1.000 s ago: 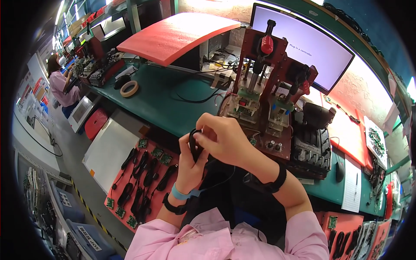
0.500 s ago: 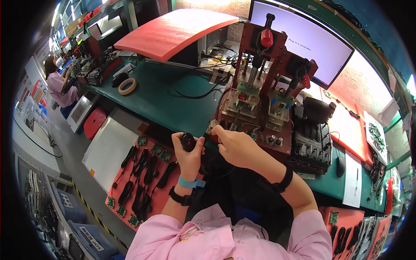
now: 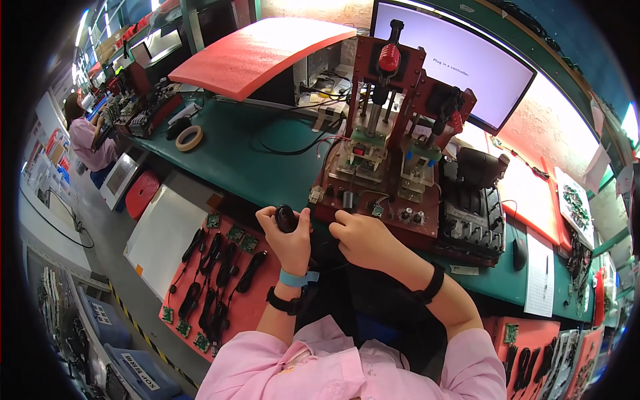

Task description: The person picks up a circuit board and cable, places the board into a testing fixture, and pulls a lever. They press buttons and move a joystick on a control panel while watching a monitor and clicking a mouse, then release the lever and place the board on a foam tray.

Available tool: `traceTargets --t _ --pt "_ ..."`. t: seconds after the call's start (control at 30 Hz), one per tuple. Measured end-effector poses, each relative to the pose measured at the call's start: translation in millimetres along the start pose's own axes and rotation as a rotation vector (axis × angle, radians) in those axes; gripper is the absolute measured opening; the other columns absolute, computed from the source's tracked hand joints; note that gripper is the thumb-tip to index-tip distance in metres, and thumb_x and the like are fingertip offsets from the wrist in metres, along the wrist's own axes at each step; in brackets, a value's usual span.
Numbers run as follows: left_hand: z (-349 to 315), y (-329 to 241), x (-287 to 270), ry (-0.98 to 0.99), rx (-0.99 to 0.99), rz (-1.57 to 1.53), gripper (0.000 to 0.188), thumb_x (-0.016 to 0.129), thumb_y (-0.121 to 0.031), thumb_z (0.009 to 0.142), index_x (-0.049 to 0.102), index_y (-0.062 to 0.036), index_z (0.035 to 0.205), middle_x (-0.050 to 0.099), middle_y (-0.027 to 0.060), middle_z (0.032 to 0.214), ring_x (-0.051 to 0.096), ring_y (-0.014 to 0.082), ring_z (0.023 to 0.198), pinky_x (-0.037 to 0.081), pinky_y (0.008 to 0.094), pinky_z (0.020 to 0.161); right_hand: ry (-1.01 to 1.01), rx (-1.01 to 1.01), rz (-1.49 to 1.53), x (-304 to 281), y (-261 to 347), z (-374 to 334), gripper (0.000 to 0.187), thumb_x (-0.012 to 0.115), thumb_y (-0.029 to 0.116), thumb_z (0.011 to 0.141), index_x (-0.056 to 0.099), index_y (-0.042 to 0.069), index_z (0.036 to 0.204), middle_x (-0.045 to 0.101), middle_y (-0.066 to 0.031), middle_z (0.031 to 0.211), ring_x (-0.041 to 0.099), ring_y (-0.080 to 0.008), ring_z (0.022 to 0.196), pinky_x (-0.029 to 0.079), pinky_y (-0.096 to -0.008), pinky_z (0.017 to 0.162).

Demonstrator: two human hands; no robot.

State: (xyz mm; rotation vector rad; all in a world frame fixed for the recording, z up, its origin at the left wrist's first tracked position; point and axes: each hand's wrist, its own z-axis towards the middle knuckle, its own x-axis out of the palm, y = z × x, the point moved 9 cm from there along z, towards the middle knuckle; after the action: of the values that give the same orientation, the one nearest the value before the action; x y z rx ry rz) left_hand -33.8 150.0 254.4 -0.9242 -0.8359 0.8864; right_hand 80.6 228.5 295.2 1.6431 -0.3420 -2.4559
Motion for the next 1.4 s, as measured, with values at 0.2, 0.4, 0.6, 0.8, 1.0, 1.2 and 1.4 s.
traceTargets --t 0.2,0.4,0.6,0.8,1.0,1.2,1.4 --pt "1 -7 9 -0.029 -0.012 -0.016 0.043 0.068 0.005 0.078 0.033 -0.0079 0.099 0.052 0.0051 0.080 0.052 0.0083 0.058 0.046 0.0206 0.051 0.052 0.079 0.074 -13 -14 -14 0.008 0.057 0.004 0.072 0.053 0.003 0.079 0.051 -0.0123 0.080 0.058 -0.0330 0.071 0.048 -0.0420 0.060" --pt "12 -6 5 0.155 0.025 0.137 0.039 0.066 -0.001 0.082 0.037 -0.0074 0.107 0.053 0.0060 0.088 0.055 0.0128 0.072 0.048 0.0259 0.066 -0.082 0.109 0.199 -21 -19 -10 0.009 0.058 0.006 0.074 0.057 0.004 0.082 0.053 -0.0117 0.079 0.058 -0.0326 0.071 0.047 -0.0419 0.059" --pt "30 -77 1 0.116 0.357 0.538 0.040 0.067 -0.009 0.080 0.044 -0.0048 0.113 0.057 0.0086 0.092 0.058 0.0204 0.082 0.046 0.0345 0.077 -0.347 0.134 -0.113 -55 -26 13 0.008 0.061 0.012 0.076 0.059 0.006 0.080 0.059 -0.0074 0.081 0.056 -0.0271 0.080 0.045 -0.0389 0.068" --pt "37 -76 82 0.845 0.630 0.805 0.031 0.069 -0.010 0.072 0.057 -0.0055 0.101 0.062 0.0106 0.093 0.059 0.0302 0.083 0.047 0.0380 0.077 -0.329 0.180 -0.336 -43 -39 31 0.010 0.064 0.016 0.074 0.060 0.009 0.078 0.061 -0.0032 0.081 0.054 -0.0226 0.085 0.041 -0.0372 0.078" --pt "43 -45 116 1.047 0.579 0.923 0.016 0.067 -0.013 0.072 0.063 -0.0055 0.086 0.064 0.0118 0.083 0.060 0.0326 0.079 0.048 0.0404 0.070 -0.347 0.193 -0.294 -40 -39 37 0.010 0.065 0.014 0.069 0.062 0.009 0.077 0.063 -0.0035 0.079 0.055 -0.0230 0.086 0.039 -0.0385 0.081" --pt "52 -45 125 0.963 0.580 0.841 0.013 0.066 -0.013 0.070 0.061 -0.0010 0.072 0.061 0.0172 0.072 0.061 0.0355 0.070 0.049 0.0412 0.062 -0.343 0.188 -0.240 -37 -45 36 0.013 0.065 0.013 0.067 0.062 0.008 0.078 0.064 -0.0047 0.080 0.056 -0.0242 0.088 0.038 -0.0400 0.082" --pt "47 -49 131 1.017 0.620 0.756 0.015 0.068 -0.007 0.064 0.060 0.0008 0.074 0.060 0.0188 0.069 0.061 0.0350 0.064 0.047 0.0358 0.055 -0.346 0.201 -0.206 -35 -50 35 0.016 0.067 0.015 0.065 0.059 0.009 0.078 0.063 -0.0022 0.080 0.055 -0.0232 0.085 0.038 -0.0387 0.080"
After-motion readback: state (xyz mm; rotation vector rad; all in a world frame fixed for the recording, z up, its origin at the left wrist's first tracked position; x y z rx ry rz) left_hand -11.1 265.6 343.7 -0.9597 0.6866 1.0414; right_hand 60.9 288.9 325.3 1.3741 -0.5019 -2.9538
